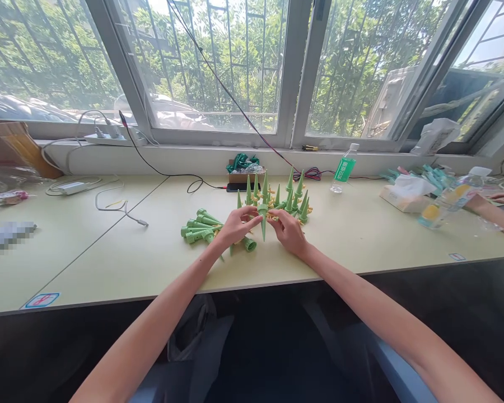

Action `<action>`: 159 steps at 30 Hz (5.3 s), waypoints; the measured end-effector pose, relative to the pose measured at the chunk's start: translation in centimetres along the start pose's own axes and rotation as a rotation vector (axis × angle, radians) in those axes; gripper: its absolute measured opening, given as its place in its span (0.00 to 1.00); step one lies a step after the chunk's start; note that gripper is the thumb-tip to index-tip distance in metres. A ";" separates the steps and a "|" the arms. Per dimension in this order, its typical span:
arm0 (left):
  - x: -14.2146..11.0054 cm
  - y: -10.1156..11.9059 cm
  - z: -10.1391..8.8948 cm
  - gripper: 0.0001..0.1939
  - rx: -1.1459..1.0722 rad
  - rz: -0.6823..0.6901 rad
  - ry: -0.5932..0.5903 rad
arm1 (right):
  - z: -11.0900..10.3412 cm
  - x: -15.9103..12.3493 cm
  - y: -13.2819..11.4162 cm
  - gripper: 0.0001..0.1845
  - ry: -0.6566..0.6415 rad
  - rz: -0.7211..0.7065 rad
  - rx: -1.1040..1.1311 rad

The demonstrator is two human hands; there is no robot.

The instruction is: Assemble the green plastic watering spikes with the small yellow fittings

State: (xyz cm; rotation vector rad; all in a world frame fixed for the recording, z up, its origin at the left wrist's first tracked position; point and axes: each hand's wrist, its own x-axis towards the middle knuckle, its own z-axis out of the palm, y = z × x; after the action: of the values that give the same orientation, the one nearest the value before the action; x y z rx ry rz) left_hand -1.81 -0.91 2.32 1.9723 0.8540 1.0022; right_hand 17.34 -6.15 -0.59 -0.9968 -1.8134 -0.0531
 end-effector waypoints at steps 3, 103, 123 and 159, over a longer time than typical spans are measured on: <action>0.2 -0.3 0.2 0.29 -0.027 0.011 0.018 | 0.2 -0.1 0.2 0.11 0.015 0.016 0.001; 1.6 -1.0 2.2 0.15 0.180 0.346 -0.041 | -0.9 2.2 3.6 0.16 -0.111 -0.245 -0.202; 2.3 -1.1 1.8 0.15 0.280 0.366 0.008 | -0.9 3.1 2.9 0.17 0.026 0.001 0.022; 2.6 0.3 1.9 0.33 -0.122 0.062 0.059 | -1.1 3.1 2.2 0.15 0.126 0.061 0.079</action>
State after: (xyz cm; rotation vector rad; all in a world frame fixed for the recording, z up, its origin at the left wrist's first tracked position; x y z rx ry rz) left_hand 1.09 0.39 2.72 1.8834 0.7495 1.1263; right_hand 19.15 -3.36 1.56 -0.9708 -1.6574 -0.0064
